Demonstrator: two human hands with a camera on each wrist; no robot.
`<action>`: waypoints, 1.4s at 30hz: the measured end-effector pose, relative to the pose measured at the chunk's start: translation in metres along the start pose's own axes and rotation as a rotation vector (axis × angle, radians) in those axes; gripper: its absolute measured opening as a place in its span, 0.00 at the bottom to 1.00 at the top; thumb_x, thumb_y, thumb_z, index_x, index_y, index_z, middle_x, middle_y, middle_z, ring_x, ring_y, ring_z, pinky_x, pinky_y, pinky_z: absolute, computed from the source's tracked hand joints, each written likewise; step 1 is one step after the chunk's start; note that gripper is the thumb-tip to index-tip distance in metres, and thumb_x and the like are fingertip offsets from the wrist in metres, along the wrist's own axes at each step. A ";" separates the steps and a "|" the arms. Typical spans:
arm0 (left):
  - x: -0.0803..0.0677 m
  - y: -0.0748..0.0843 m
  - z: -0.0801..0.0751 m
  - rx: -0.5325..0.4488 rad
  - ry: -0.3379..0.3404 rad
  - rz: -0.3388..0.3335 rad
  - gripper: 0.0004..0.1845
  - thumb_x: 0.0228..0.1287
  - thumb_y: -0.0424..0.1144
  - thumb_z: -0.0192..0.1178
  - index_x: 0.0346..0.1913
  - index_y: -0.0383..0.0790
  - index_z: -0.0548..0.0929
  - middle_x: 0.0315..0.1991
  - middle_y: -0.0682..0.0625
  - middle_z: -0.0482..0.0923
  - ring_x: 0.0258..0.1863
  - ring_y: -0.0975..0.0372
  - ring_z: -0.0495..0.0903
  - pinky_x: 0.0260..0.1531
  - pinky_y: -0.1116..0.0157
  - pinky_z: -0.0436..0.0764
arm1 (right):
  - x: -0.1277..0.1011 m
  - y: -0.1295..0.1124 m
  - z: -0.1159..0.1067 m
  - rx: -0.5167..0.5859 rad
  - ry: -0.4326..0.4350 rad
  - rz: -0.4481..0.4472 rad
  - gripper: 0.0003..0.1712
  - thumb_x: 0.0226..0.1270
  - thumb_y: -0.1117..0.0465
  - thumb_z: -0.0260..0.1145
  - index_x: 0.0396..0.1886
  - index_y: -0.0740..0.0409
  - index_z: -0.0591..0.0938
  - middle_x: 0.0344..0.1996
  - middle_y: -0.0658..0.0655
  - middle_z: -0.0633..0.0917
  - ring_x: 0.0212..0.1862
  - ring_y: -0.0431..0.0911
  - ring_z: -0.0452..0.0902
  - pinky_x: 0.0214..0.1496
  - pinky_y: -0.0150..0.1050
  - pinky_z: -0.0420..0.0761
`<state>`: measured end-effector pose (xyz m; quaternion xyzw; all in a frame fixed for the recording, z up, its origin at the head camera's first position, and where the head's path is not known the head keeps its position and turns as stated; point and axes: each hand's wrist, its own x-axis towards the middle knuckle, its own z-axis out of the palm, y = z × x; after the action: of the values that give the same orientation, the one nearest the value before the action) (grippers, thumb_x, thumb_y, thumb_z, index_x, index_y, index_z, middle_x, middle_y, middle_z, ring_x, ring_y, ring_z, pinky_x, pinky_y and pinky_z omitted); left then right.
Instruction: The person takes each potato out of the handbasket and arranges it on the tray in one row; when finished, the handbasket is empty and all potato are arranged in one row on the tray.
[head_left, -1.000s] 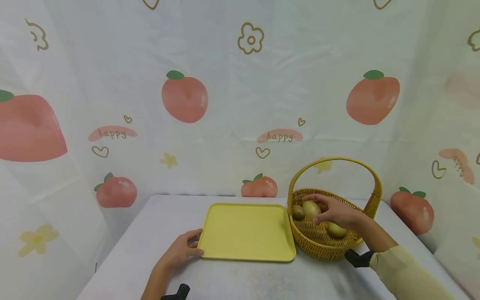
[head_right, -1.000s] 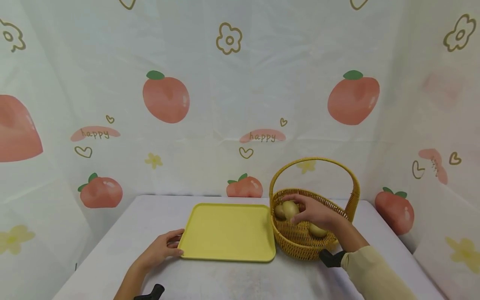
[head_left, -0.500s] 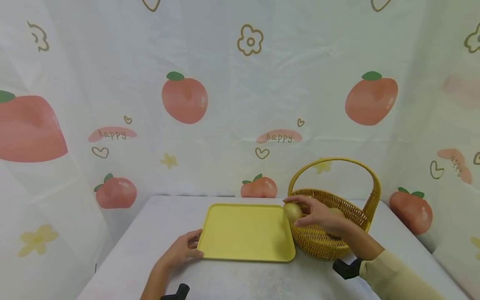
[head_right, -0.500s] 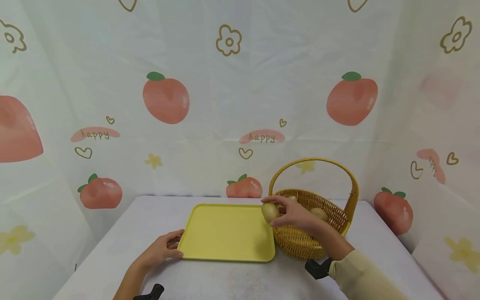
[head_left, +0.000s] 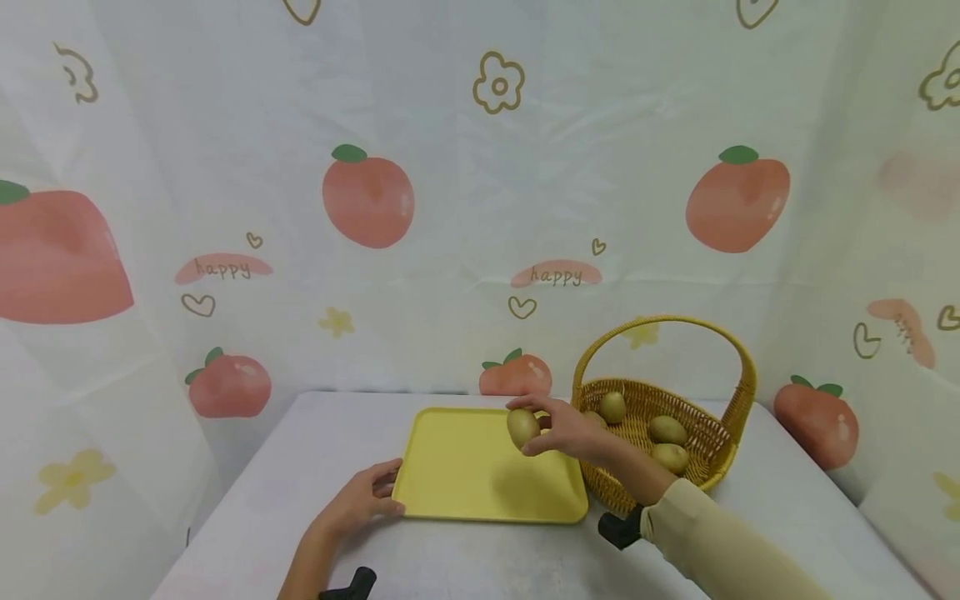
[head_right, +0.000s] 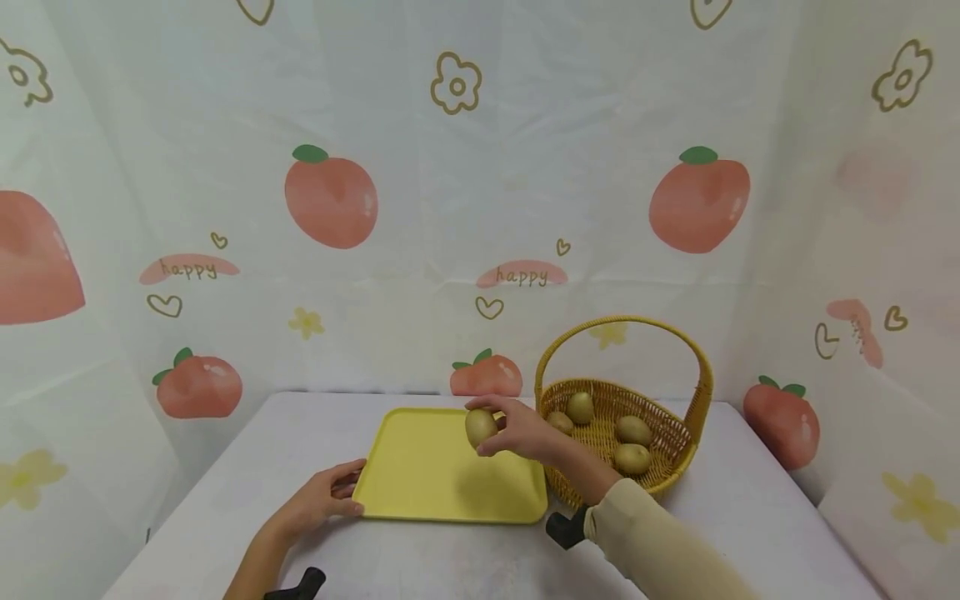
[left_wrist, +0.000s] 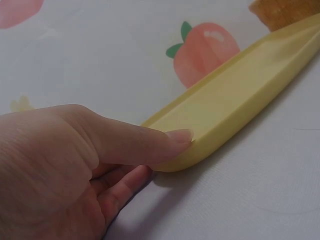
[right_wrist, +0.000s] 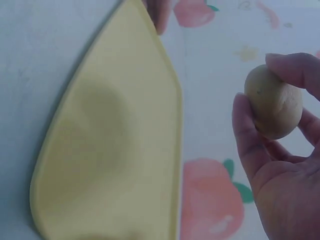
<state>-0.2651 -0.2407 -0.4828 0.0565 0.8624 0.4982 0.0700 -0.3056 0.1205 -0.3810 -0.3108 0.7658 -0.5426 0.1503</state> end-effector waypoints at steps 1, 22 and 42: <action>0.000 -0.001 0.000 0.001 0.005 0.000 0.44 0.45 0.29 0.75 0.67 0.24 0.66 0.59 0.32 0.73 0.56 0.44 0.77 0.55 0.53 0.78 | 0.004 0.002 0.004 -0.011 0.002 0.001 0.35 0.53 0.69 0.71 0.63 0.60 0.72 0.54 0.63 0.72 0.43 0.52 0.77 0.41 0.39 0.82; -0.003 0.005 -0.001 0.005 -0.005 0.018 0.44 0.45 0.31 0.75 0.67 0.24 0.66 0.58 0.33 0.74 0.56 0.43 0.76 0.56 0.52 0.78 | 0.070 0.047 0.100 -0.158 0.170 0.111 0.35 0.44 0.67 0.78 0.58 0.60 0.79 0.41 0.52 0.79 0.39 0.45 0.75 0.36 0.36 0.79; -0.004 0.001 -0.004 -0.003 -0.054 0.055 0.44 0.49 0.31 0.74 0.68 0.23 0.64 0.63 0.29 0.68 0.58 0.42 0.75 0.56 0.53 0.78 | 0.103 0.051 0.167 -0.367 0.274 0.112 0.33 0.43 0.54 0.80 0.53 0.51 0.82 0.38 0.48 0.81 0.37 0.43 0.72 0.34 0.32 0.75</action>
<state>-0.2622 -0.2439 -0.4795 0.0936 0.8576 0.4995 0.0793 -0.3058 -0.0574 -0.4783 -0.2135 0.8808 -0.4223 0.0159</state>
